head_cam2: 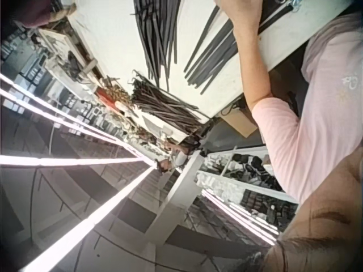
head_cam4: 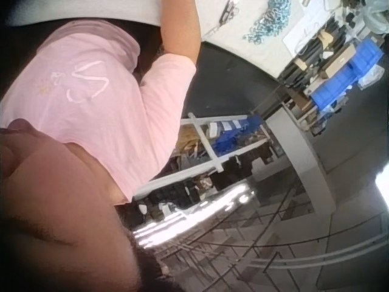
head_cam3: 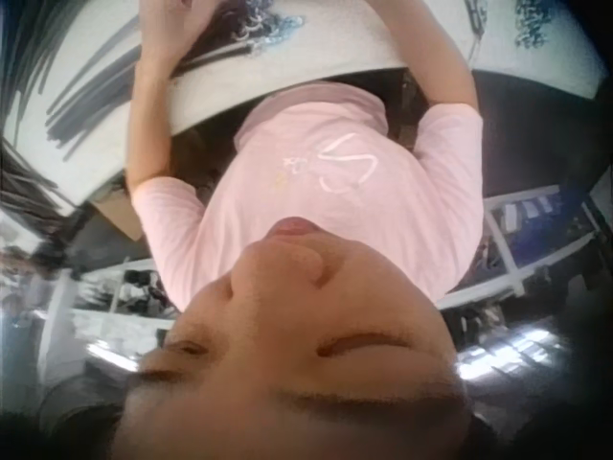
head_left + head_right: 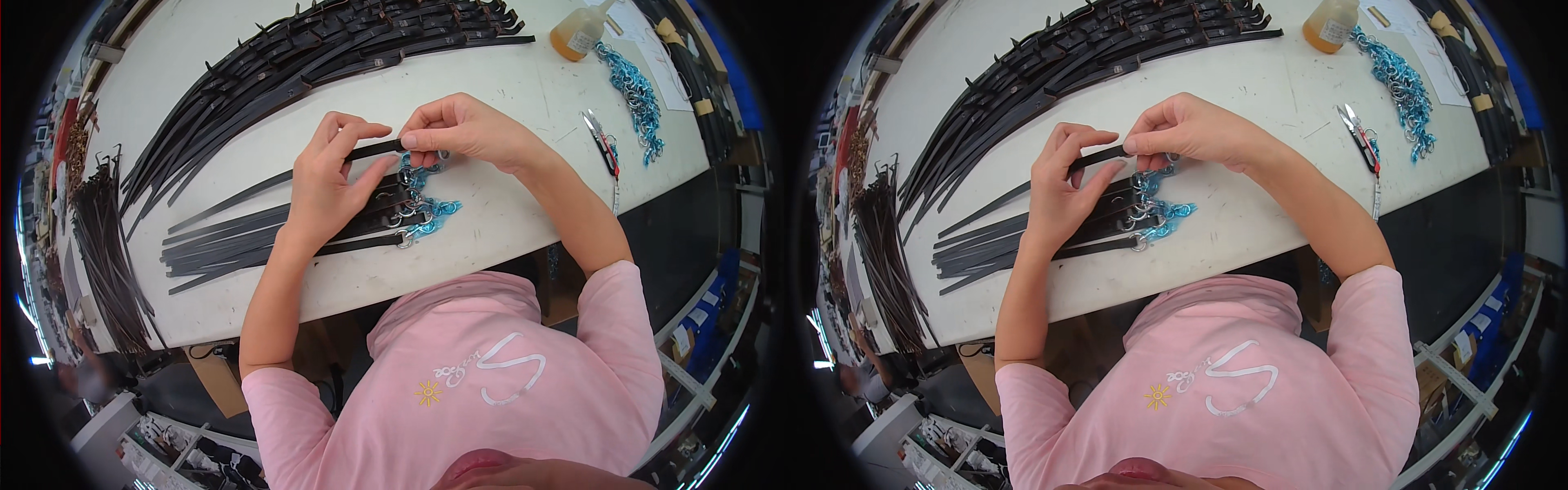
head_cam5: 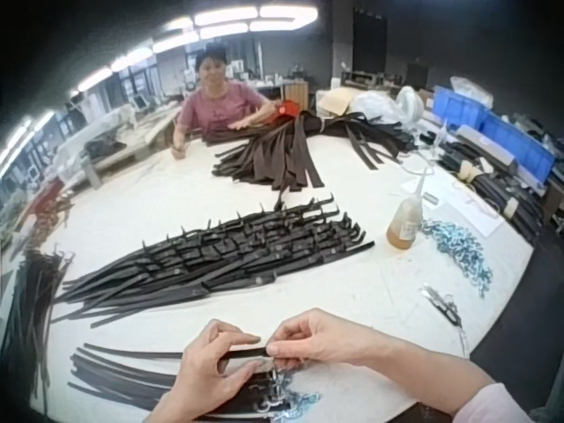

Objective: The person attaches small blue metal charms to black leather straps using silver split rings. They pick up a strap and a ring, thread the strap through the ring, and then attach the charm to the ring, repeating this process for multiple units.

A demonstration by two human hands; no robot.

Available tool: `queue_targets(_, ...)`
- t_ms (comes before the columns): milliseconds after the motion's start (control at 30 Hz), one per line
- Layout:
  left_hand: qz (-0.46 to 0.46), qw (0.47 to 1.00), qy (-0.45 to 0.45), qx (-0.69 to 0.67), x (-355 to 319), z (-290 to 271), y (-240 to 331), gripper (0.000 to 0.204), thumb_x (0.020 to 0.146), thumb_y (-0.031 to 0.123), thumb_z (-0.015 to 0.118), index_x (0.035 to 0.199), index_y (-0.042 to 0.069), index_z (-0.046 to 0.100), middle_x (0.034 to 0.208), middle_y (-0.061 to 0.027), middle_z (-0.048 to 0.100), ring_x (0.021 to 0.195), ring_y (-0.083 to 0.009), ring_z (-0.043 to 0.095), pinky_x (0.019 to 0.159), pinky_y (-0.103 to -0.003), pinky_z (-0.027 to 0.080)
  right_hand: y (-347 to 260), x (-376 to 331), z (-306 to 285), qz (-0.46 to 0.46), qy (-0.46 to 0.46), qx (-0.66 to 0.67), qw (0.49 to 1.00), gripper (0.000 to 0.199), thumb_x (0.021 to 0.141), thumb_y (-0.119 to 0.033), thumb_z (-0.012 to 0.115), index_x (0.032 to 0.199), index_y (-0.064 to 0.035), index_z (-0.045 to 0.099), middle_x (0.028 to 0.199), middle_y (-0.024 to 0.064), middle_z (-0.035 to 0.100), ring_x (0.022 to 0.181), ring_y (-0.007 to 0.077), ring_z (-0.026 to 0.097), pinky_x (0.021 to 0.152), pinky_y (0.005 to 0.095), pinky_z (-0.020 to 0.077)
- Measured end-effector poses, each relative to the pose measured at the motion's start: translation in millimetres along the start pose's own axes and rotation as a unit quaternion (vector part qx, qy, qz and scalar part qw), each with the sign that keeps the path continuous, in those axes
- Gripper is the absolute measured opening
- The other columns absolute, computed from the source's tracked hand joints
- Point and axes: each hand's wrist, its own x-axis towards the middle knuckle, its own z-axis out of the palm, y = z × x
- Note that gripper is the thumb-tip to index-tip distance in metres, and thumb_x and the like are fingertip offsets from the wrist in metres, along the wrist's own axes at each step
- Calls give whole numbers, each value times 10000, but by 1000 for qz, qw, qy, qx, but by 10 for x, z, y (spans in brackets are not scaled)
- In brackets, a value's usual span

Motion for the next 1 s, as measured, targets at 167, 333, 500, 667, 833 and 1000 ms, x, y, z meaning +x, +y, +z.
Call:
queue_targets(167, 26, 998, 2, 49, -20, 25, -85, 192, 835, 89, 796, 1020, 84, 743, 843, -40, 626, 599, -152, 542, 528, -280, 420, 13, 37, 36, 14, 27, -20, 999, 252, 965, -269, 704, 1008, -21, 716, 838, 13, 676, 773, 86, 623, 734, 233, 508)
queue_targets(333, 1, 1000, -10, 22, -20, 38, -119, 174, 841, 84, 791, 1008, 65, 746, 782, -41, 617, 583, -145, 523, 511, -277, 400, 59, 57, 62, -4, 36, -34, 999, 265, 970, -280, 700, 1013, -18, 711, 839, 11, 661, 754, 77, 606, 715, 227, 506)
queue_targets(500, -9, 1000, -8, -5, -29, 69, -166, 172, 841, 87, 795, 1004, 53, 751, 745, -30, 606, 556, -110, 471, 491, -261, 360, 76, 63, 69, -8, 43, -46, 998, 278, 971, -286, 703, 1012, -11, 710, 826, 7, 653, 742, 71, 596, 694, 222, 506)
queue_targets(667, -18, 1000, -2, -26, -36, 95, -196, 176, 842, 82, 795, 1010, 52, 752, 748, -18, 611, 547, -84, 440, 483, -251, 328, 90, 80, 51, -8, 35, -43, 998, 283, 966, -299, 708, 1003, -18, 714, 807, 0, 644, 736, 68, 597, 684, 212, 505)
queue_targets(833, -20, 999, 9, -40, -43, 126, -207, 178, 842, 76, 796, 1012, 49, 750, 763, -14, 623, 547, -76, 428, 485, -245, 323, 76, 75, 51, -1, 39, -40, 998, 285, 962, -313, 711, 1001, -30, 718, 792, -3, 641, 726, 66, 597, 677, 210, 503)
queue_targets(1000, -22, 999, 9, -44, -44, 130, -203, 174, 846, 73, 796, 1011, 43, 747, 781, -8, 637, 553, -68, 420, 485, -239, 321, 91, 83, 62, -4, 45, -46, 998, 283, 962, -309, 708, 1002, -29, 719, 781, -4, 637, 722, 64, 596, 672, 214, 506)
